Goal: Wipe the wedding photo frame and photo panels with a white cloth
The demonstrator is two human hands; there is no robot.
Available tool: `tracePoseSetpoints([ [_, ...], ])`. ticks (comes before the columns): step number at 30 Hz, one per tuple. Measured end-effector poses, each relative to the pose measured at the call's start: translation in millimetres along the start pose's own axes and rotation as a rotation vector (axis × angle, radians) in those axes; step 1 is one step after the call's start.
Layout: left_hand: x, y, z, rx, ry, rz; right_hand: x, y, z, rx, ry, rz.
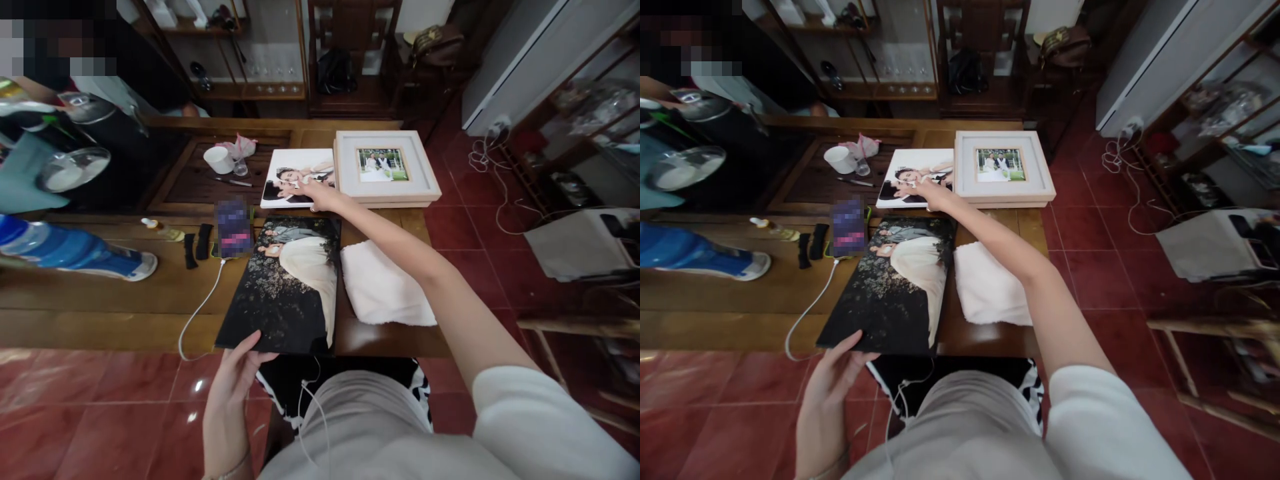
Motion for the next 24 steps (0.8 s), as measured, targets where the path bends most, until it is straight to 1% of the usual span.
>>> tracePoseSetpoints([
  [2, 6.2, 1.8, -6.2, -0.076, -0.029, -0.010, 2.7, 1.9, 1.1, 0.036, -0.017, -0.018],
  [5, 8.7, 7.2, -17.5, -0.100, -0.070, -0.012, 4.3, 0.7, 4.2, 0.061, -0.026, -0.023],
  [7, 7.1, 9.6, -24.7, -0.108, -0.098, -0.054, 5.6, -1.0, 5.3, 0.059, -0.022, -0.024],
  [11, 3.7, 13.8, -31.2, -0.068, -0.093, -0.083, 6.3, 1.5, 7.8, 0.040, 0.008, -0.065],
  [13, 5.7, 14.7, -29.4, -0.033, -0.103, -0.076, -1.0, 3.3, 17.8, -0.003, 0.035, -0.138],
  [14, 7.1, 15.7, -28.0, -0.003, -0.109, -0.071, -9.0, 3.5, 27.9, -0.034, 0.070, -0.183],
  [15, 8.4, 16.9, -26.5, 0.032, -0.112, -0.070, -20.0, 3.5, 42.5, -0.061, 0.127, -0.229],
  [17, 9.2, 19.5, -24.0, 0.097, -0.097, -0.075, -45.7, 2.3, 86.1, -0.094, 0.281, -0.306],
  [18, 8.8, 20.5, -23.1, 0.117, -0.084, -0.077, -57.0, 0.6, 114.1, -0.097, 0.357, -0.345],
  [19, 8.4, 21.0, -22.4, 0.121, -0.080, -0.078, -63.2, -3.3, 143.8, -0.100, 0.393, -0.372],
  [20, 7.6, 21.8, -21.9, 0.118, -0.081, -0.077, -65.1, -8.3, 174.0, -0.092, 0.417, -0.393],
  [21, 5.7, 23.8, -21.6, 0.122, -0.075, -0.068, -60.1, -15.2, 202.3, -0.078, 0.398, -0.397],
  [22, 3.4, 26.7, -21.5, 0.128, -0.074, -0.057, -49.9, -21.7, 227.7, -0.039, 0.368, -0.383],
  [24, -4.0, 37.4, -21.6, 0.180, -0.054, -0.029, -17.2, -35.8, 267.1, 0.042, 0.276, -0.298],
])
Point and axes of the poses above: each hand's wrist, its own z-axis away from the middle knuckle, its own x-axis out of the palm, y = z × x, the point moved 7 cm from there along -z, towards the middle knuckle, and after that the axes turned 5 degrees about x, right-handed, at the moved point
